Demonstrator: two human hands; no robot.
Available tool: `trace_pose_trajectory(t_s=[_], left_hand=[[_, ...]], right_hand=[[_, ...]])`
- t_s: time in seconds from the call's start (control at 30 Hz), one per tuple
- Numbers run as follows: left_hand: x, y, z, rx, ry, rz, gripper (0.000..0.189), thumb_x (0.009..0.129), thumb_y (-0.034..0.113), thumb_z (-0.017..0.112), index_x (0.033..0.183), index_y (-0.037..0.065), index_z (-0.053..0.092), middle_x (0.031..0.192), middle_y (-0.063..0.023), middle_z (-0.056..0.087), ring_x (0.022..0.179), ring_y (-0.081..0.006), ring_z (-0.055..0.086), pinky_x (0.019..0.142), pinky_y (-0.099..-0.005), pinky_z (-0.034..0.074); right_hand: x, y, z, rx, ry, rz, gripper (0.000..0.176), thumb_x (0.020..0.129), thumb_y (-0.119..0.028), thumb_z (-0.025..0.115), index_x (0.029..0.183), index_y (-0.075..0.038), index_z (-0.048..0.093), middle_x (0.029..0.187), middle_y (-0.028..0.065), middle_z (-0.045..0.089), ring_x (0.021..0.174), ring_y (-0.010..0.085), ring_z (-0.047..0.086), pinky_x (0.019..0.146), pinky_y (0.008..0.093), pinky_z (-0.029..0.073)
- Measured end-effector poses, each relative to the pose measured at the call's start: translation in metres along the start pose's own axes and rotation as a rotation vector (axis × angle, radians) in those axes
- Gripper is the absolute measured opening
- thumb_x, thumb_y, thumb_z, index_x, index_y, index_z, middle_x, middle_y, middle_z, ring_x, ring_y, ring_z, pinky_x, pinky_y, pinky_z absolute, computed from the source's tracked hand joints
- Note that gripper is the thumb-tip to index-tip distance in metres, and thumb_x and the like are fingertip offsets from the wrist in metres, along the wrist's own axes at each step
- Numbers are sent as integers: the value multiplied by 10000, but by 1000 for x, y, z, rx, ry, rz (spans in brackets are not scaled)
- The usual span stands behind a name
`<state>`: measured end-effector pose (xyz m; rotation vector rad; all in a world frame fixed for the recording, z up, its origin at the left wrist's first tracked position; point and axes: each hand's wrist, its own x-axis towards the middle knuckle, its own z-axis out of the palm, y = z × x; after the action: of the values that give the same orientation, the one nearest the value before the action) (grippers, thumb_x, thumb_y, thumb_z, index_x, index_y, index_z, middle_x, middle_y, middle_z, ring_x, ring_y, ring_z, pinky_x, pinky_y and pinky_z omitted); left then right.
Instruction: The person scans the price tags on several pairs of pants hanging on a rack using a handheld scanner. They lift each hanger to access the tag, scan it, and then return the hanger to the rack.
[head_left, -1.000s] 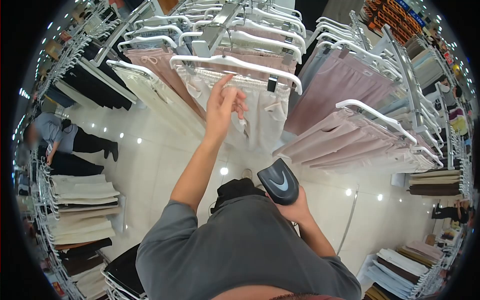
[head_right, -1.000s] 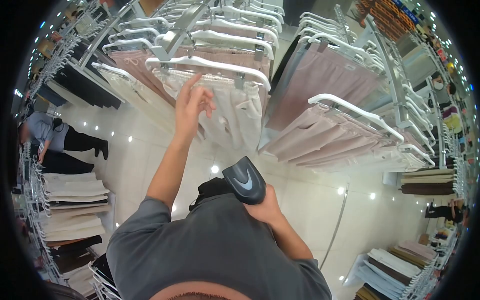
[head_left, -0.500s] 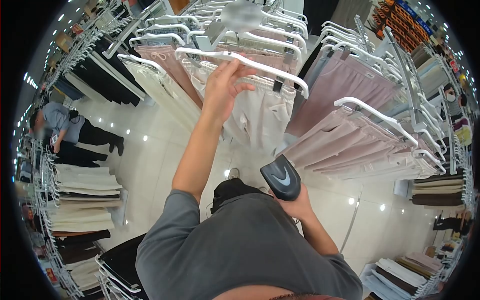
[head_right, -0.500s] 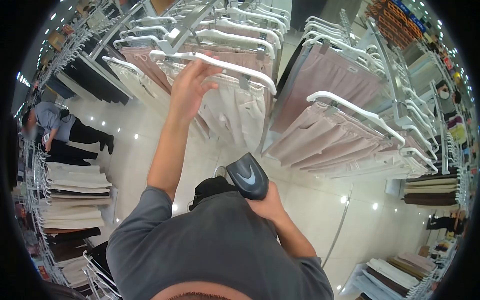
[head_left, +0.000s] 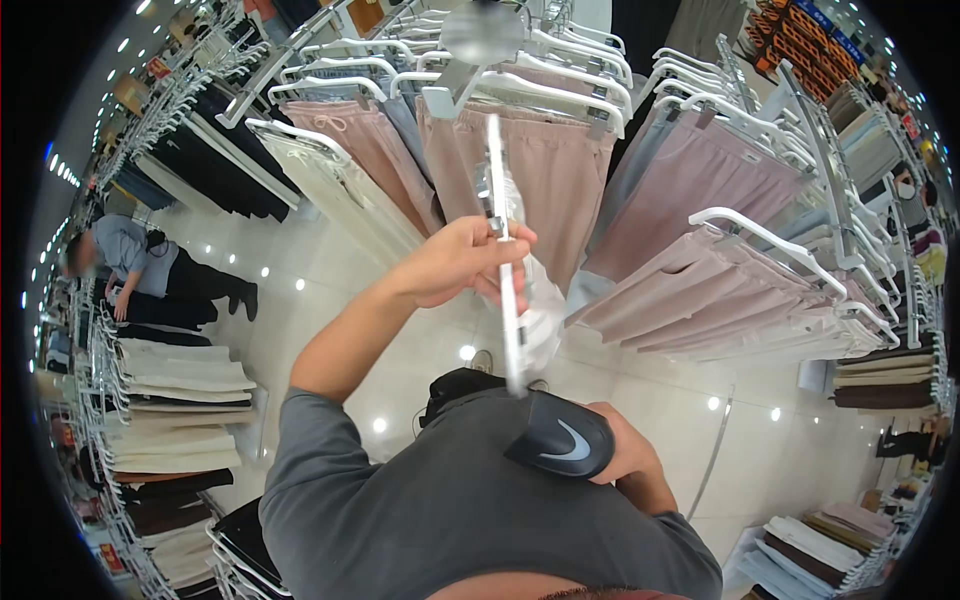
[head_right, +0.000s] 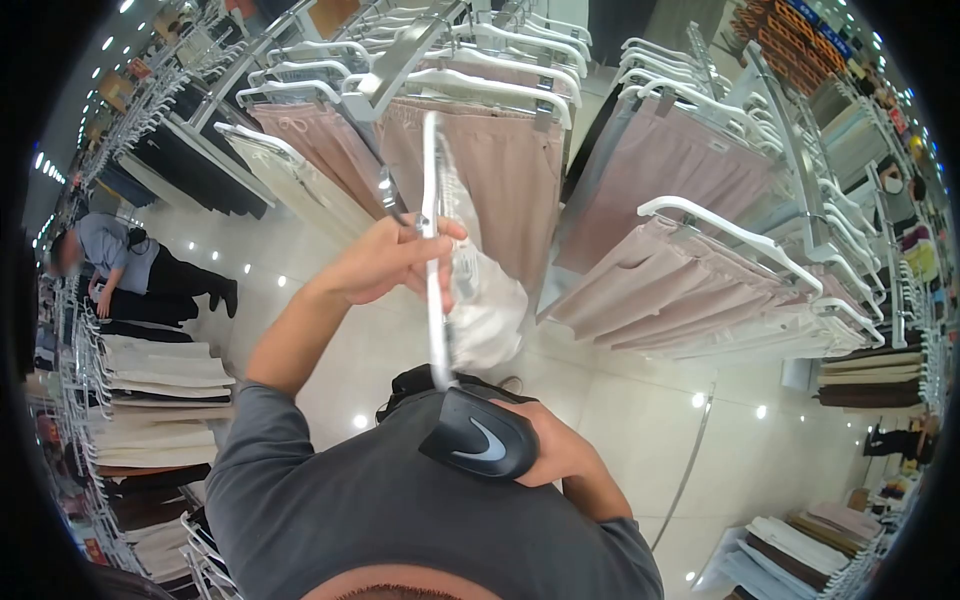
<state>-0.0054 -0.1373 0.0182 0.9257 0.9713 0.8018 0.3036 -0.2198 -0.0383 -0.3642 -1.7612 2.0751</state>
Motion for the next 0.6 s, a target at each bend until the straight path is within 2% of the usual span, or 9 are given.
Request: trace_pose_trajectory(t_s=[0.07,0.23,0.3,0.33,0.4,0.43,0.5,0.57,0.6], left_hand=[[-12,8,-11,102,-65,-78,326,1036,187,586,1292,-6,525,756,-63,618,629,-224,707,613,-383,640],[-26,38,-45,375,-147,-161,307,1049,224,581,1279,21,581,720,-31,574,572,-127,620,556,-325,597],[-26,49,-59,797,-8,-51,328,1018,329,640,1114,15,640,678,-32,607,544,-121,610,517,-300,522],[-28,57,-60,873,54,-11,324,1005,340,659,1038,19,687,653,-29,595,543,-110,535,506,-310,429],[-22,65,-81,1005,53,94,315,995,337,669,1013,24,708,640,-28,577,550,-112,503,514,-321,403],[-21,70,-88,1132,54,195,307,984,333,679,988,30,728,628,-26,559,558,-113,472,523,-332,378],[-20,82,-97,1162,59,134,356,972,357,698,981,6,755,700,-26,605,627,-90,500,568,-292,387],[-16,85,-107,1110,81,329,311,957,329,702,870,38,768,578,-47,486,557,-124,426,529,-338,349],[-19,95,-102,1149,119,313,326,951,333,698,843,32,763,568,-52,469,557,-127,418,529,-332,349]], right_hand=[[6,5,3,-8,-21,-59,792,668,-220,781,1362,75,539,1158,188,690,1006,255,672,940,335,493],[33,13,12,-37,-37,-75,794,676,-240,781,1362,80,539,1142,199,698,979,289,689,913,349,510],[43,12,20,-38,-19,-47,755,686,-218,777,1343,80,553,1134,201,698,973,286,692,907,351,513],[48,15,23,-81,35,-60,690,693,-194,780,1296,76,579,1111,190,704,956,275,690,894,351,515],[59,15,36,-122,210,-130,485,707,-132,799,1131,51,650,1028,146,716,899,232,678,851,345,519],[61,18,39,-122,213,-126,485,707,-132,799,1131,51,650,1028,146,716,899,232,678,851,345,519],[67,24,42,-173,270,-148,416,714,-62,842,1079,47,678,1025,112,716,893,178,669,826,304,508],[73,25,47,-156,318,-156,341,731,-40,825,1031,43,684,1004,104,714,897,166,662,820,301,502],[75,28,48,-182,344,-180,339,737,-31,811,1040,44,681,994,99,713,894,166,658,823,299,499]])
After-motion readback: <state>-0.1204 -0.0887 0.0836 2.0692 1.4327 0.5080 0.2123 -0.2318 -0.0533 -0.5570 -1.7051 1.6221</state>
